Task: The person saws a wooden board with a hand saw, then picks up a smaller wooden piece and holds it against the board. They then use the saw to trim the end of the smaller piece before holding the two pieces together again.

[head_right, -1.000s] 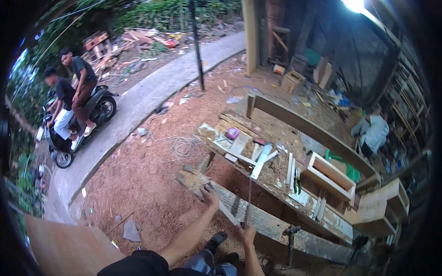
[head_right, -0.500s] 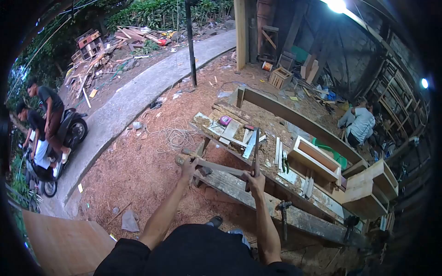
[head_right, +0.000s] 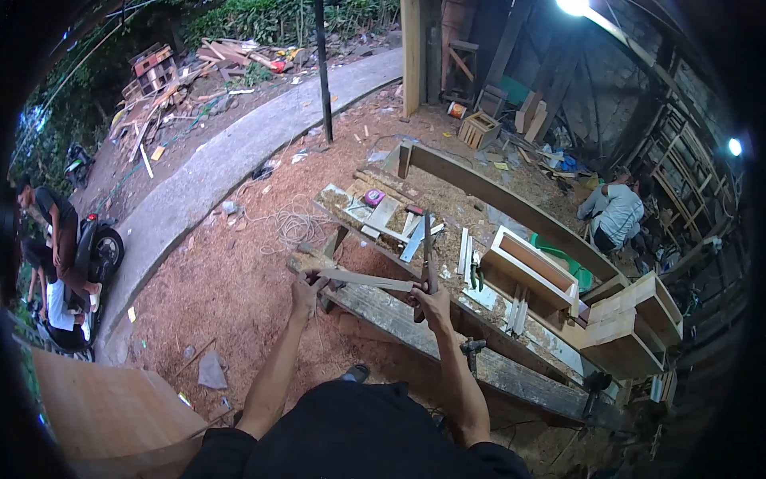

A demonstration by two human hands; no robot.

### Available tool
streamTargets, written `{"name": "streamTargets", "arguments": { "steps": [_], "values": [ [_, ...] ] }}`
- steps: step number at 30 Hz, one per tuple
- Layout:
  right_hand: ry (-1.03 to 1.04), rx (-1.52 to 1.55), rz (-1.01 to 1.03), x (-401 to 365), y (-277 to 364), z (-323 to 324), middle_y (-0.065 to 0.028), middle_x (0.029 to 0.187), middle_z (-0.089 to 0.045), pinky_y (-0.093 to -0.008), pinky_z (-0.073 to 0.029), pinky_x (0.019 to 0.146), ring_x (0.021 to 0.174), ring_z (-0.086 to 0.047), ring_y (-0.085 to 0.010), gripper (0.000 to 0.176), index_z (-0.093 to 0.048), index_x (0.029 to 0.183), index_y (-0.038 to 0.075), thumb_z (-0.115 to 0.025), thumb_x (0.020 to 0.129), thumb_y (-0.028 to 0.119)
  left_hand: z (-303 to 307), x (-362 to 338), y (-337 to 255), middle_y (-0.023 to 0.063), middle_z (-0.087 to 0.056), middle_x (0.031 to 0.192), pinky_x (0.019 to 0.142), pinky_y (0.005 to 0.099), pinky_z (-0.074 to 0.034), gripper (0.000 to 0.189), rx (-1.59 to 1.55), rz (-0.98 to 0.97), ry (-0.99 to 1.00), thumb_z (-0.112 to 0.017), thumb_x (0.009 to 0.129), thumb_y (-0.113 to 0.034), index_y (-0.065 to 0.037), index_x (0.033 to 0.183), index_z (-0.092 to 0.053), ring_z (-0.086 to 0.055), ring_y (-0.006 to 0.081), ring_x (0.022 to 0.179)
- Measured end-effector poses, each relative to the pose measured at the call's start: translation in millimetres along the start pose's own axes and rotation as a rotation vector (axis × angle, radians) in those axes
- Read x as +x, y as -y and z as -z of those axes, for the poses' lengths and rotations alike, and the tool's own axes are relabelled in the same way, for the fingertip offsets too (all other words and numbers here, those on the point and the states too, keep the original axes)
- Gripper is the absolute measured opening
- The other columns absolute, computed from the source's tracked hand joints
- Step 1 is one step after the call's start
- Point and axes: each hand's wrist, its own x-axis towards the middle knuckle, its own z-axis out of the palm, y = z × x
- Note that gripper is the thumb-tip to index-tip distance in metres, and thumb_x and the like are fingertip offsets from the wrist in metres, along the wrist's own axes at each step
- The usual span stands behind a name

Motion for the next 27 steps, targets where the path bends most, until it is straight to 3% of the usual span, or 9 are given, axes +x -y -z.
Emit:
{"name": "streamTargets", "arguments": {
  "steps": [7,10,11,14,15,22,24,26,27],
  "values": [
    [-0.033,-0.046,-0.027,5,-2,5,-0.0092,0.083,-0.065,-0.0246,-0.048,0.053,0.064,-0.061,-0.0113,0.025,-0.046,0.078,0.009,-0.071,0.077,0.006,-15,-2,-5,0.0120,-0.063,0.099,0.077,0.0337,-0.058,0.039,-0.366,0.162,0.043,-0.064,0.083,0.004,-0.003,0.117,-0.046,-0.066,0.0237,0.088],
    [-0.030,-0.009,0.001,9,-11,5,-0.0086,0.082,-0.065,-0.0246,-0.048,0.054,0.065,-0.061,-0.0117,0.024,-0.048,0.078,0.008,-0.071,0.077,0.006,-29,-2,-10,0.0106,-0.061,0.103,0.079,0.0347,-0.057,0.043,-0.455,0.208,0.065,-0.067,0.082,0.002,-0.006,0.118,-0.044,-0.065,0.0225,0.089],
    [-0.023,-0.023,-0.024,10,-11,5,-0.0113,0.084,-0.066,-0.0254,-0.051,0.058,0.067,-0.061,-0.0122,0.025,-0.046,0.077,0.007,-0.070,0.077,0.001,-37,-2,-15,0.0088,-0.059,0.095,0.075,0.0373,-0.059,0.038,-0.434,0.211,0.038,-0.065,0.084,0.001,-0.003,0.113,-0.042,-0.066,0.0259,0.087],
    [-0.020,-0.089,-0.015,15,-31,4,-0.0120,0.084,-0.066,-0.0253,-0.051,0.059,0.067,-0.061,-0.0127,0.024,-0.046,0.076,0.007,-0.069,0.078,0.001,-48,7,-1,0.0090,-0.058,0.095,0.074,0.0365,-0.060,0.033,-0.366,0.326,0.078,-0.066,0.084,-0.001,-0.003,0.105,-0.041,-0.065,0.0253,0.087],
    [-0.048,-0.116,-0.005,14,-35,2,-0.0094,0.080,-0.066,-0.0251,-0.050,0.060,0.068,-0.061,-0.0115,0.024,-0.047,0.074,0.005,-0.071,0.077,0.004,-54,10,7,0.0090,-0.058,0.094,0.072,0.0364,-0.060,0.027,-0.389,0.301,0.099,-0.066,0.084,-0.002,-0.003,0.096,-0.042,-0.066,0.0241,0.081],
    [-0.285,-0.564,0.041,-4,-67,-2,-0.0014,0.071,-0.061,-0.0281,-0.046,0.061,0.066,-0.054,-0.0085,0.017,-0.061,0.080,0.001,-0.075,0.074,0.008,-78,10,54,0.0105,-0.060,0.093,0.070,0.0341,-0.060,0.020,-0.289,0.486,0.263,-0.063,0.086,-0.003,-0.001,0.100,-0.048,-0.065,0.0207,0.076],
    [-0.301,-0.769,0.101,-9,-86,7,-0.0104,0.069,-0.063,-0.0313,-0.048,0.061,0.063,-0.061,-0.0171,0.022,-0.066,0.088,0.002,-0.076,0.072,0.013,-81,9,73,0.0122,-0.060,0.097,0.072,0.0359,-0.059,0.020,-0.285,0.554,0.317,-0.062,0.087,-0.004,0.000,0.100,-0.048,-0.065,0.0221,0.081],
    [-0.345,-0.787,0.170,-18,-101,10,-0.0124,0.068,-0.063,-0.0326,-0.048,0.060,0.061,-0.063,-0.0254,0.024,-0.067,0.088,0.003,-0.077,0.073,0.018,-76,1,99,0.0158,-0.060,0.104,0.076,0.0393,-0.058,0.020,-0.273,0.655,0.352,-0.061,0.088,-0.005,0.001,0.101,-0.047,-0.065,0.0249,0.090],
    [-0.355,-0.799,0.137,-24,-109,11,-0.0124,0.068,-0.063,-0.0326,-0.048,0.060,0.061,-0.063,-0.0254,0.024,-0.067,0.088,0.003,-0.077,0.073,0.018,-76,-2,113,0.0160,-0.058,0.099,0.076,0.0391,-0.058,0.020,-0.238,0.644,0.290,-0.058,0.089,-0.006,0.002,0.100,-0.044,-0.064,0.0259,0.087]
  ]
}}
